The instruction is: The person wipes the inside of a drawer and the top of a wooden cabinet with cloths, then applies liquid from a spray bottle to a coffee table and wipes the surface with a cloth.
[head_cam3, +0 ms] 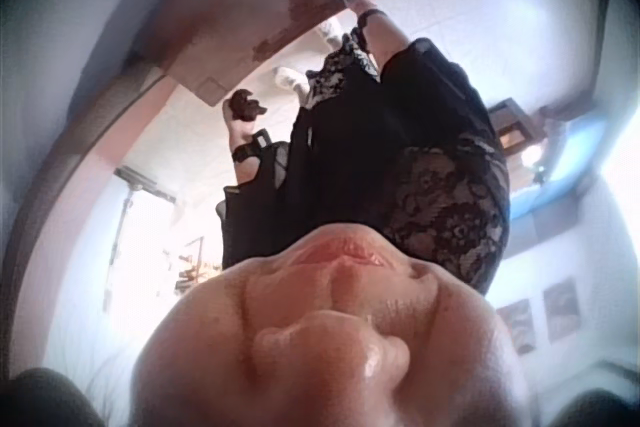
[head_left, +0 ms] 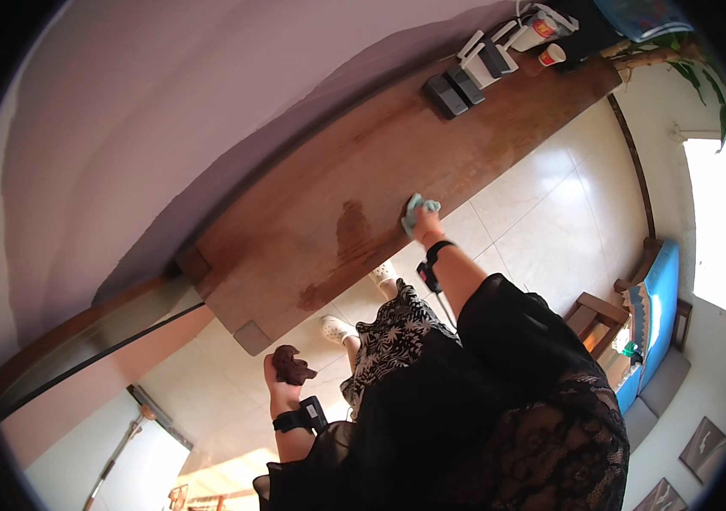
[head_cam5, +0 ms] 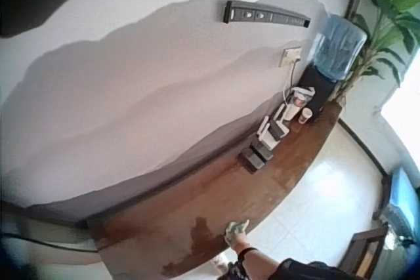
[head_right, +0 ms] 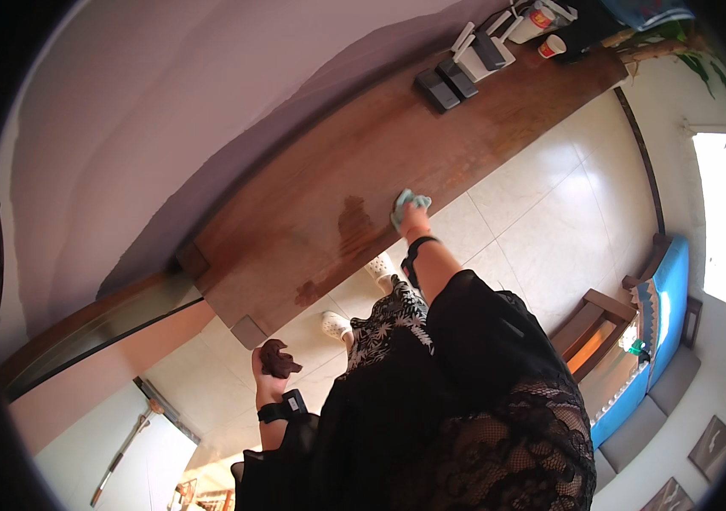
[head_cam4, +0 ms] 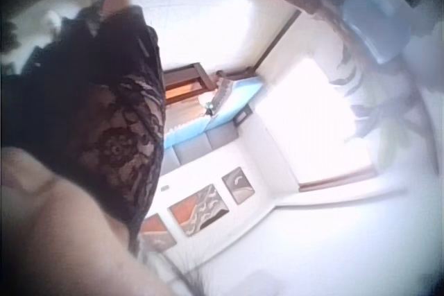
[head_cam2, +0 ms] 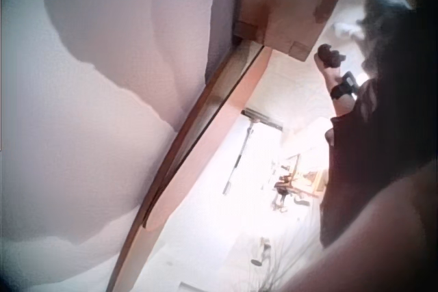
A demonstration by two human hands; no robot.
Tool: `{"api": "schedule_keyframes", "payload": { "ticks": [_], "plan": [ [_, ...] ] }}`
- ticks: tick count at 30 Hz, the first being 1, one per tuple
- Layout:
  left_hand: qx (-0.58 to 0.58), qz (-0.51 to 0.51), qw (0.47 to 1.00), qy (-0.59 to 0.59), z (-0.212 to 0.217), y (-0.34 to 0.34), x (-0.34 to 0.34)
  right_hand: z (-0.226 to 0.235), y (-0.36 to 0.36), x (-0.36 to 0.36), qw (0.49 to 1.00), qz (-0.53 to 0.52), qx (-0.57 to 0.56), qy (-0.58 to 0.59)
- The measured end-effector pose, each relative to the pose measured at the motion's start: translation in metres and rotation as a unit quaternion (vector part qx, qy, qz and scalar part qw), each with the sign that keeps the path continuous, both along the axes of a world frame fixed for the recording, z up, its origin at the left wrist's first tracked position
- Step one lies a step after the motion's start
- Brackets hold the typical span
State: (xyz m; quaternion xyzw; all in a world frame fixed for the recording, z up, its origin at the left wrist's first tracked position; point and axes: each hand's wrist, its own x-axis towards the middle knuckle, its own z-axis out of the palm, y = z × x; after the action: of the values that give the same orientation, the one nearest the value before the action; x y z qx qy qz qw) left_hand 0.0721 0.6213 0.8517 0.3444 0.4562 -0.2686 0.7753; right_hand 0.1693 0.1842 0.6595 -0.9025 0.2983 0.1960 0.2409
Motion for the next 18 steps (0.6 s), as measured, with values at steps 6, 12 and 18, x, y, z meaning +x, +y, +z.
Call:
{"api": "schedule_keyframes", "payload": {
  "ticks": [6, 12, 18],
  "plan": [
    [0.016, 0.081, 0.995, -0.057, 0.019, -0.008, 0.014, 0.003, 0.057, -0.001, 0.888, 0.433, -0.143, 0.058],
    [-0.023, 0.222, 0.974, -0.041, 0.019, 0.082, -0.060, 0.056, 0.129, 0.044, 0.907, 0.408, 0.011, 0.102],
    [-0.042, 0.309, 0.949, -0.042, -0.020, 0.035, -0.042, -0.095, 0.125, 0.042, 0.938, 0.067, 0.147, 0.307]
  ]
}}
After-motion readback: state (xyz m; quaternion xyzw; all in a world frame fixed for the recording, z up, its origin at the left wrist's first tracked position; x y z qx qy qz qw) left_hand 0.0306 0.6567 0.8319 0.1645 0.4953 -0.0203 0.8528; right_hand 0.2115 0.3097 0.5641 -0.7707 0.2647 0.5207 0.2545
